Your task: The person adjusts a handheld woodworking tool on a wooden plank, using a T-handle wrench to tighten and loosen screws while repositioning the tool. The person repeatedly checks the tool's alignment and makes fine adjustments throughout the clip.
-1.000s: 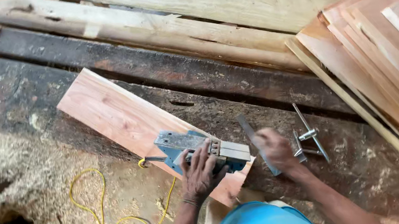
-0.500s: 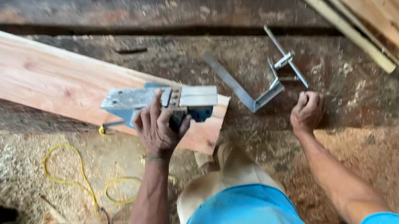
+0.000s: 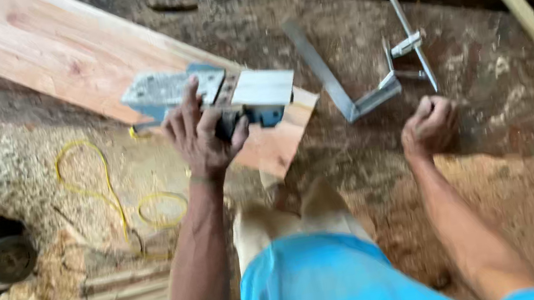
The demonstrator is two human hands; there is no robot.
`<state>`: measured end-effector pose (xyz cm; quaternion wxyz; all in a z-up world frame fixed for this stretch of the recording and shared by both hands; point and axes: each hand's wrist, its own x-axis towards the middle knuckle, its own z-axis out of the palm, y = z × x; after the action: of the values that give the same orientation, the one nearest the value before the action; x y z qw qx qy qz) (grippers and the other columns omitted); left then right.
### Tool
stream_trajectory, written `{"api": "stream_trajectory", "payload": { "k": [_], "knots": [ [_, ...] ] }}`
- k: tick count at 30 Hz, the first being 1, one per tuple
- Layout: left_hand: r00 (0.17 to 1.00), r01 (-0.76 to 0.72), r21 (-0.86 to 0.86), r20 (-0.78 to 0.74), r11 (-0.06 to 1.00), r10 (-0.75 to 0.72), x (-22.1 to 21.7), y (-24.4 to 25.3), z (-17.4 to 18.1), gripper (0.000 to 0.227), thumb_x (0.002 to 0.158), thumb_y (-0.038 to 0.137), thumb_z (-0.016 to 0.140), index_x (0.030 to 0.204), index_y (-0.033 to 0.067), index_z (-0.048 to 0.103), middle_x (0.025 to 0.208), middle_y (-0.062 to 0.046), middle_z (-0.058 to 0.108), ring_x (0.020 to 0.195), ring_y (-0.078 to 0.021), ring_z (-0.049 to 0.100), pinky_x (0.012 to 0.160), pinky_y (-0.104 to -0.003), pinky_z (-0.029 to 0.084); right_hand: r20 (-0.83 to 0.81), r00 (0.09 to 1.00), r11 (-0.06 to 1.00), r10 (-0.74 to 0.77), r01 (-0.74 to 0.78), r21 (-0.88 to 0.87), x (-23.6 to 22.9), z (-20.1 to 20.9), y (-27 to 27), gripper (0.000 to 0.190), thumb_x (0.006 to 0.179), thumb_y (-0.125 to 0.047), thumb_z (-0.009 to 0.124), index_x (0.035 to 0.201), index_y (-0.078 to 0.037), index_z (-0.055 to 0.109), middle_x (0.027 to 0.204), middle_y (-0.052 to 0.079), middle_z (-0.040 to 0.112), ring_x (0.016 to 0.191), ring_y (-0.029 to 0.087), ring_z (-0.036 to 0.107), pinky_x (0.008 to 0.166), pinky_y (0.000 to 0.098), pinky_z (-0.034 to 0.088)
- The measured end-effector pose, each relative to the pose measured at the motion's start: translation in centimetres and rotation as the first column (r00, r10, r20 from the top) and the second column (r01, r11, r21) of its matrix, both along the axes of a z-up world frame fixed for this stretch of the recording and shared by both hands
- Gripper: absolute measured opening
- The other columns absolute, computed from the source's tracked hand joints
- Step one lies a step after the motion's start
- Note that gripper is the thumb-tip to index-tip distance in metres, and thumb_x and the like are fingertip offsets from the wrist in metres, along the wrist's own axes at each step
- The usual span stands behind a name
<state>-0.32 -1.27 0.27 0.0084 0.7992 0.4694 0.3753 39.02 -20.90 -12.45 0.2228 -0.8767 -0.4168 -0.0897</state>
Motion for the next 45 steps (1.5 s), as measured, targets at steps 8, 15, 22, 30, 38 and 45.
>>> {"api": "stream_trajectory", "payload": {
  "k": [8, 15, 22, 30, 38, 45],
  "knots": [
    [0.998, -0.025, 0.008, 0.059, 1.000, 0.025, -1.3, 0.1, -2.7, 0.050, 0.100, 0.052, 0.073, 0.126, 0.0166, 0.049, 0.157, -0.013, 0.047, 0.116, -0.0325, 0.057, 0.107, -0.048, 0.038, -0.005, 1.000, 1.000, -0.015, 0.015, 0.010, 1.3, -1.7, 2.2, 0.030, 0.114, -0.035, 0.052, 0.097, -0.011, 0.051, 0.098, 0.009, 0.052, 0.093, 0.029, 0.050, 0.087, 0.0465, 0.041],
    [0.999, -0.014, -0.048, 0.048, 0.999, 0.017, -1.3, -0.3, -2.7, 0.052, 0.099, 0.057, 0.071, 0.109, 0.0107, 0.049, 0.151, -0.015, 0.052, 0.111, -0.0322, 0.054, 0.101, -0.046, 0.038, -0.007, 0.997, 0.997, 0.077, -0.077, 0.003, 0.9, -0.7, 0.1, 0.022, 0.113, -0.029, 0.058, 0.102, -0.010, 0.054, 0.103, 0.008, 0.054, 0.099, 0.029, 0.051, 0.090, 0.0464, 0.041],
    [0.999, -0.032, 0.041, 0.040, 0.999, 0.030, -0.9, 0.3, -2.6, 0.053, 0.103, 0.058, 0.069, 0.112, 0.0099, 0.048, 0.154, -0.015, 0.049, 0.113, -0.0326, 0.053, 0.103, -0.044, 0.037, -0.146, 0.987, 0.994, 0.065, -0.051, 0.096, 1.4, -1.0, 1.1, 0.019, 0.110, -0.023, 0.066, 0.103, -0.008, 0.057, 0.102, 0.005, 0.058, 0.097, 0.025, 0.053, 0.087, 0.0451, 0.042],
    [0.998, -0.004, 0.047, 0.059, 0.999, 0.001, -1.4, 0.4, -3.6, 0.054, 0.105, 0.055, 0.071, 0.118, 0.0105, 0.044, 0.159, -0.014, 0.046, 0.117, -0.0293, 0.054, 0.107, -0.042, 0.036, -0.146, 0.985, 0.992, 0.088, -0.072, 0.106, 3.2, -3.9, 0.8, 0.022, 0.112, -0.027, 0.070, 0.104, -0.011, 0.057, 0.099, 0.002, 0.056, 0.095, 0.021, 0.052, 0.088, 0.0407, 0.042],
    [1.000, 0.014, 0.039, -0.016, 0.999, -0.013, 0.3, 0.8, -1.8, 0.055, 0.101, 0.061, 0.068, 0.111, 0.0128, 0.044, 0.157, -0.020, 0.046, 0.106, -0.0283, 0.053, 0.102, -0.042, 0.036, -0.310, 0.942, 0.987, 0.125, -0.085, 0.140, 3.7, -2.1, 0.9, 0.018, 0.112, -0.026, 0.065, 0.108, -0.009, 0.059, 0.100, 0.002, 0.058, 0.087, 0.017, 0.055, 0.076, 0.0343, 0.047],
    [0.993, 0.059, 0.040, -0.107, 0.997, -0.055, 2.5, -0.2, -0.9, 0.053, 0.099, 0.052, 0.076, 0.112, 0.0097, 0.047, 0.152, -0.020, 0.051, 0.123, -0.0321, 0.057, 0.109, -0.047, 0.037, -0.590, 0.757, 0.956, 0.280, -0.274, 0.102, 0.4, 8.4, 3.3, 0.016, 0.108, -0.019, 0.062, 0.112, -0.005, 0.069, 0.095, 0.008, 0.071, 0.077, 0.012, 0.067, 0.061, 0.0285, 0.057]
  ]
}}
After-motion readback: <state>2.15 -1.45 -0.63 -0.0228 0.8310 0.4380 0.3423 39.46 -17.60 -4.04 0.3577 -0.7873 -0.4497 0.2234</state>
